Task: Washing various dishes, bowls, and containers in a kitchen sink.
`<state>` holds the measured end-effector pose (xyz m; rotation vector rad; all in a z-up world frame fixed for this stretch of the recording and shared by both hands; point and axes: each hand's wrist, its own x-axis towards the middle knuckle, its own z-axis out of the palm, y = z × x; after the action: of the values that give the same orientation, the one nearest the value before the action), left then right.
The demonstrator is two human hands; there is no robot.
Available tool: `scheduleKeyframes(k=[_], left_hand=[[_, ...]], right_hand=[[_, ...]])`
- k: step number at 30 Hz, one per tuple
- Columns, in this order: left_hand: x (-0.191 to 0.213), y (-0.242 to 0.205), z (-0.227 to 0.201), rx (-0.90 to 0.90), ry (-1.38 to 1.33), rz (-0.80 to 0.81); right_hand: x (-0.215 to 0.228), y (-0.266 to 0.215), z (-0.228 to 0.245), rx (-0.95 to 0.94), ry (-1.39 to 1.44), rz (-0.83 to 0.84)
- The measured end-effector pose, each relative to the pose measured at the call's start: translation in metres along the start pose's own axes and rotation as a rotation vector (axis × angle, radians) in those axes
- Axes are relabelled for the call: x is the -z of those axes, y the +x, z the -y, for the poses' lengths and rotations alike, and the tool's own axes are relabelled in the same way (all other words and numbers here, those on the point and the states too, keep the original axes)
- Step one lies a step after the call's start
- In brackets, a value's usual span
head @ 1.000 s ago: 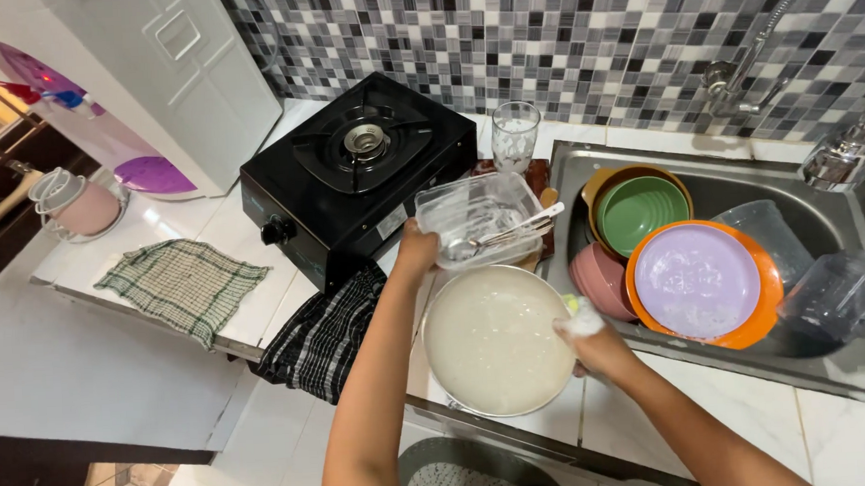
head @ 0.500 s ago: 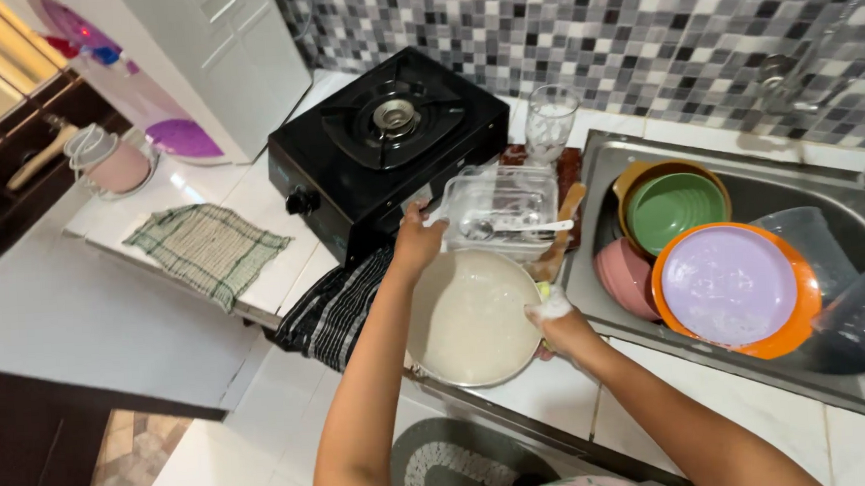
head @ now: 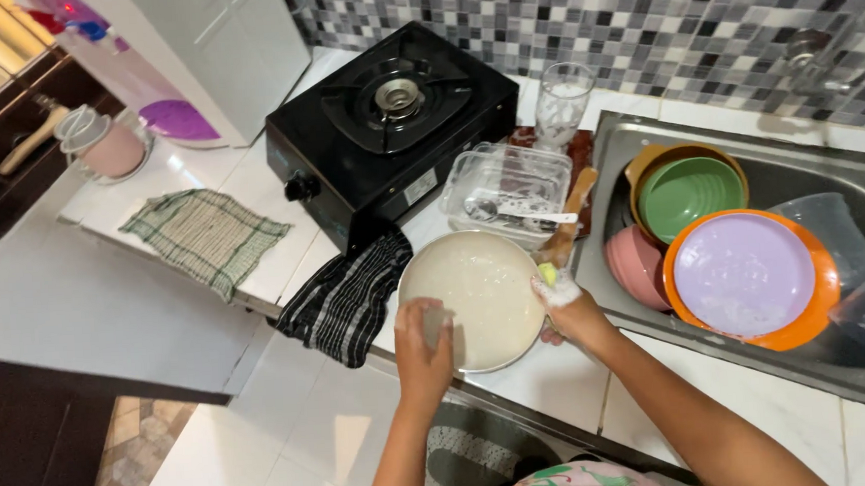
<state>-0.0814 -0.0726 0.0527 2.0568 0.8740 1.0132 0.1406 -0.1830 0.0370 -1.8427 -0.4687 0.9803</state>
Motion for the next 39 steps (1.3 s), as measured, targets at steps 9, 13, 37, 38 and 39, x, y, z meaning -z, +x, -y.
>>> scheduleKeyframes(k=[9, 13, 37, 38, 39], left_hand=[[-0.02, 0.002, -0.039, -0.167, -0.023, 0.056], [-0.053, 0.002, -0.053, -0.244, -0.074, 0.123], [-0.3, 0.274, -0.093, -0.106, -0.299, -0.276], [-0.301, 0.278, -0.092, -0.105, -0.233, -0.251], [-0.3, 0.283, -0.091, -0.104, -0.167, -0.228]], right_hand=[[0.086, -0.006, -0.065, -0.101, 0.266, 0.116], [0.143, -0.023, -0.091, -0.128, 0.391, -0.055], [0.302, 0.022, -0.186, -0.067, 0.547, -0.366], [0.306, 0.027, -0.191, -0.054, 0.56, -0.335], [0.308, 0.033, -0.194, -0.04, 0.574, -0.301]])
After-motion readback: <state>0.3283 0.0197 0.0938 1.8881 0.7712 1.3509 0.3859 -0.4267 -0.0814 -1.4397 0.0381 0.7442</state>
